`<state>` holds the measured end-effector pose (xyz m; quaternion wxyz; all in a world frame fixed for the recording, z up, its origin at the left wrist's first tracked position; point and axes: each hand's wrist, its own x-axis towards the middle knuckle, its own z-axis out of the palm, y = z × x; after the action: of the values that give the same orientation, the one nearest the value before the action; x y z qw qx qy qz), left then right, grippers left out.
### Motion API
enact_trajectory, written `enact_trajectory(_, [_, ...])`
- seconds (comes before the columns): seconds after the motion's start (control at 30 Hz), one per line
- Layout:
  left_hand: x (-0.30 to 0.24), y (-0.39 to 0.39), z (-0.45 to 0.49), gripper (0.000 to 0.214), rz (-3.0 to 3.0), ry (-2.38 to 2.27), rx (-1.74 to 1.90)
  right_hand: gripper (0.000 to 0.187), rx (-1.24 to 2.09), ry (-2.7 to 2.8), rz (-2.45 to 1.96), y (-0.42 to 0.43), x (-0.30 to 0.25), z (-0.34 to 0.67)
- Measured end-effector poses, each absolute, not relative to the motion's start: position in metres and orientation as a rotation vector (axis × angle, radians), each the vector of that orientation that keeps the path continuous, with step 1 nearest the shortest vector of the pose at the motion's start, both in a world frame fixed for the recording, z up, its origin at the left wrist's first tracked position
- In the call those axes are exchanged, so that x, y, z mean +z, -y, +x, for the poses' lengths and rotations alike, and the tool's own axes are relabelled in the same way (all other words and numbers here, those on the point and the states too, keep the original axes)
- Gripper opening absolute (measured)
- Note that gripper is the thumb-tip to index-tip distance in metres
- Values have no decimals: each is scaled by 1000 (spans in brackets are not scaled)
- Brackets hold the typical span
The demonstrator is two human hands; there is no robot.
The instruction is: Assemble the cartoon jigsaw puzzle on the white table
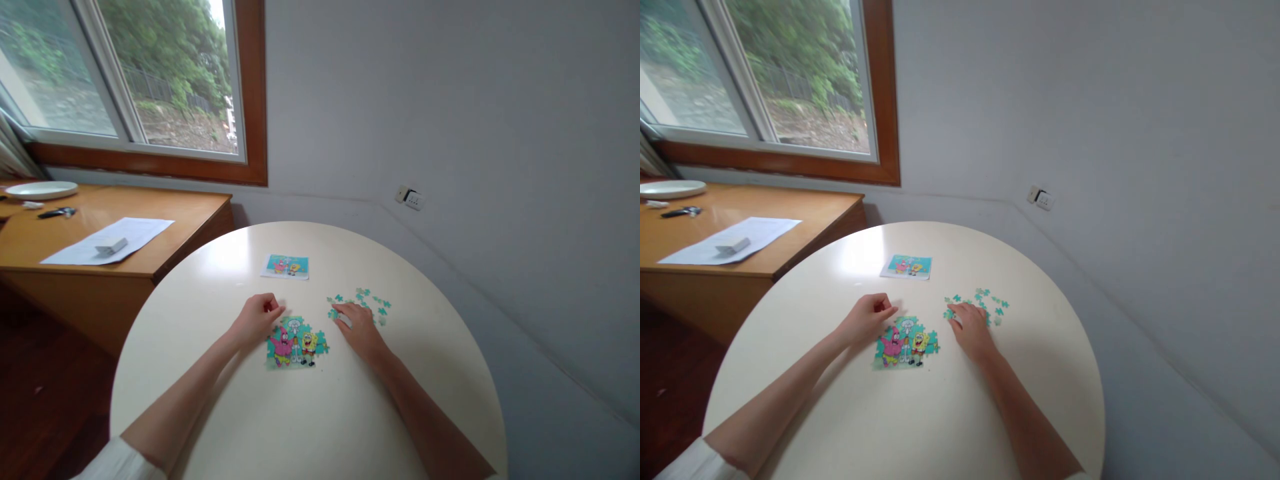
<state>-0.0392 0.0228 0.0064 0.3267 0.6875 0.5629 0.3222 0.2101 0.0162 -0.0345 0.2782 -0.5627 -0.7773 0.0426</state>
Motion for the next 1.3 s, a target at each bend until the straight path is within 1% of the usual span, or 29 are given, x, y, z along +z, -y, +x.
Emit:
enact_trajectory(0.27, [2,-24,-39,31,1815,-1492,891,31,205,1974,-1435,-21,-31,218])
enact_trajectory(0.47, [-1,-24,-37,33,1786,-1484,891,27,50,1802,-1504,-26,-28,235])
enact_trajectory(0.73, [-2,-23,-36,32,1793,-1480,896,22,-148,1754,-1810,-23,-19,249])
enact_trajectory(1.3, [-5,-25,-36,31,1774,-1451,887,18,-107,1843,-1912,-23,-31,238])
